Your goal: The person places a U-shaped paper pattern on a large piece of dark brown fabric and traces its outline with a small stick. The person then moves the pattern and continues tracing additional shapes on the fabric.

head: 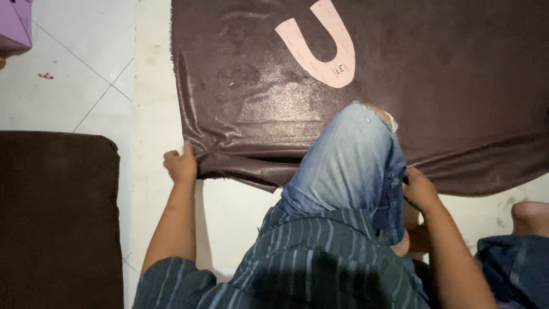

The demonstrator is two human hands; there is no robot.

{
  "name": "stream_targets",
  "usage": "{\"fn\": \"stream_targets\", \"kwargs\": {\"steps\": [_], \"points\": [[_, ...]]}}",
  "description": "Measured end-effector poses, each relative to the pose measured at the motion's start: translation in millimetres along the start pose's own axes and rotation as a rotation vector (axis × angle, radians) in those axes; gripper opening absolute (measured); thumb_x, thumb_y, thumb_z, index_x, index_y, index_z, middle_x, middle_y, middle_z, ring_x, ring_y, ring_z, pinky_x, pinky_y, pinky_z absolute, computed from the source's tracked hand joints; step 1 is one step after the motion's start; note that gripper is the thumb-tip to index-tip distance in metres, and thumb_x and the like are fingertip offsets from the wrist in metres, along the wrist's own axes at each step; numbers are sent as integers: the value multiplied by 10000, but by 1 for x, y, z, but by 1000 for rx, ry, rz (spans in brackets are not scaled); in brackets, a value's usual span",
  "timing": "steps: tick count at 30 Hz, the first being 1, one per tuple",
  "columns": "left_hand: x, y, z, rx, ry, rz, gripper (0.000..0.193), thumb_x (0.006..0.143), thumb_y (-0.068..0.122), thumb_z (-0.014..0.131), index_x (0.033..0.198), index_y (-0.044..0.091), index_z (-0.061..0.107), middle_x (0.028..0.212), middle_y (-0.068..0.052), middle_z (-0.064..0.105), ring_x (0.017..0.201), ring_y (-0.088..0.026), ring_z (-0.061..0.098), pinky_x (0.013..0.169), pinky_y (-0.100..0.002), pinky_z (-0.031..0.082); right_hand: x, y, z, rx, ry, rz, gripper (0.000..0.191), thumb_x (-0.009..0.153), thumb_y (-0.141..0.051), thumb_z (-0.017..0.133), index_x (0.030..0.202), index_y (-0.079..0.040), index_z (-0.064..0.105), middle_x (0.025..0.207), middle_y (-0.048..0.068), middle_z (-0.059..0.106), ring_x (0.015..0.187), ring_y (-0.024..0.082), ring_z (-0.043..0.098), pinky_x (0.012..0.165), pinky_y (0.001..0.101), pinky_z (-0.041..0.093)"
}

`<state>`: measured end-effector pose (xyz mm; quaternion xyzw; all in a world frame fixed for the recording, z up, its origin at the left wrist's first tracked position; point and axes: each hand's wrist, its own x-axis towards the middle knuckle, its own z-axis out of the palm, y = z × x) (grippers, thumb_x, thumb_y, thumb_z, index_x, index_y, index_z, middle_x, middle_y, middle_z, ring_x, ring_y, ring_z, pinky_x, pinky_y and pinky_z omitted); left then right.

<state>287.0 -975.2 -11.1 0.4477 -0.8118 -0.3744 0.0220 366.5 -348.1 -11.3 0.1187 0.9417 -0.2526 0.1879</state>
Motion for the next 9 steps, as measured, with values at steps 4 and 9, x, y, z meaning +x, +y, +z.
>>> {"fn": "stream_targets", "kwargs": {"steps": [4, 9], "points": [[0, 9, -10, 223, -254, 89, 546, 834, 381, 758, 1092, -92, 666, 1094, -306, 690, 1015, -412, 669, 915, -471, 508, -12, -8, 6, 17, 87, -85, 432, 881, -245, 701, 1256, -31, 675, 1276, 246, 670, 1220, 425, 617, 998, 455, 491], [20, -20, -11, 162, -89, -37, 371, 833, 246, 684, 942, -103, 746, 972, -293, 745, 927, -407, 740, 892, -474, 550, -21, -24, -1, 122, 37, -6, 488, 846, -229, 698, 1295, -43, 658, 1325, 212, 674, 1227, 371, 638, 1008, 439, 496]]}}
